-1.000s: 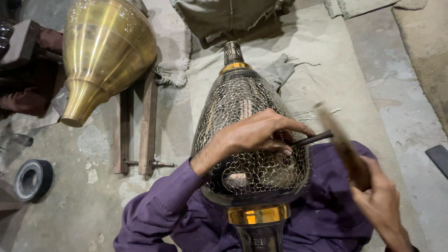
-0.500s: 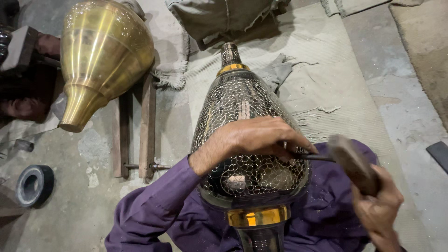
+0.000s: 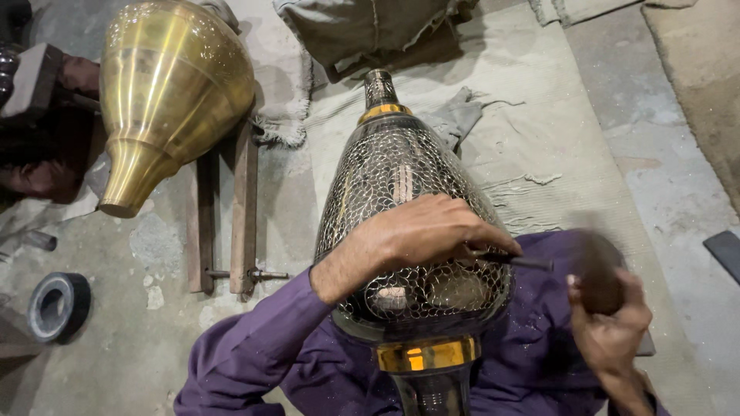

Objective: The person sits on the floor with a large brass vessel on their lap and decorates its surface. They hold a punch against the metal and repeatedly strike it with a wooden mallet, working patterned designs into the vessel body section by section.

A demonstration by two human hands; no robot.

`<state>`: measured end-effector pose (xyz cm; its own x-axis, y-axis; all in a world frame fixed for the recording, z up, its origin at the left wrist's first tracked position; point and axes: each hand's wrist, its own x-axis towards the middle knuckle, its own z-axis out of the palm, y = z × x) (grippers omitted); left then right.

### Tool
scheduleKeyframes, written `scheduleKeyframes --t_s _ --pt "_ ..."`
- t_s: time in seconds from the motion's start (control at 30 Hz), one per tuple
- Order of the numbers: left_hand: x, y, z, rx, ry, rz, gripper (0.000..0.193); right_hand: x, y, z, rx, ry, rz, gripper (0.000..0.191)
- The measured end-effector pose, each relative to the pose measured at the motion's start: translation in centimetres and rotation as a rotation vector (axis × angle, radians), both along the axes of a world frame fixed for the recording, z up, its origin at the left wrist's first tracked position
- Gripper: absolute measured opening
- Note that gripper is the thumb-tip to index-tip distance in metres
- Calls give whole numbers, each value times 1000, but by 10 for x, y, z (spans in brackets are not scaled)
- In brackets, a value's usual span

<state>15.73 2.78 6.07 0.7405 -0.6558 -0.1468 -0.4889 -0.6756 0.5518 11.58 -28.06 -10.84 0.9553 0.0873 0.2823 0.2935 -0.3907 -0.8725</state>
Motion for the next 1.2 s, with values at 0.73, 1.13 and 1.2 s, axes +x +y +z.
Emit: scheduleKeyframes --t_s 0.73,1.13,1.2 --pt "-35 7 12 -271 -59 570 46 127 12 112 -559 139 388 58" --pt "-45 5 17 -292 -35 677 48 150 35 125 -435 100 563 79" --pt "-47 6 17 -307 -37 673 49 149 38 130 -1009 237 388 61"
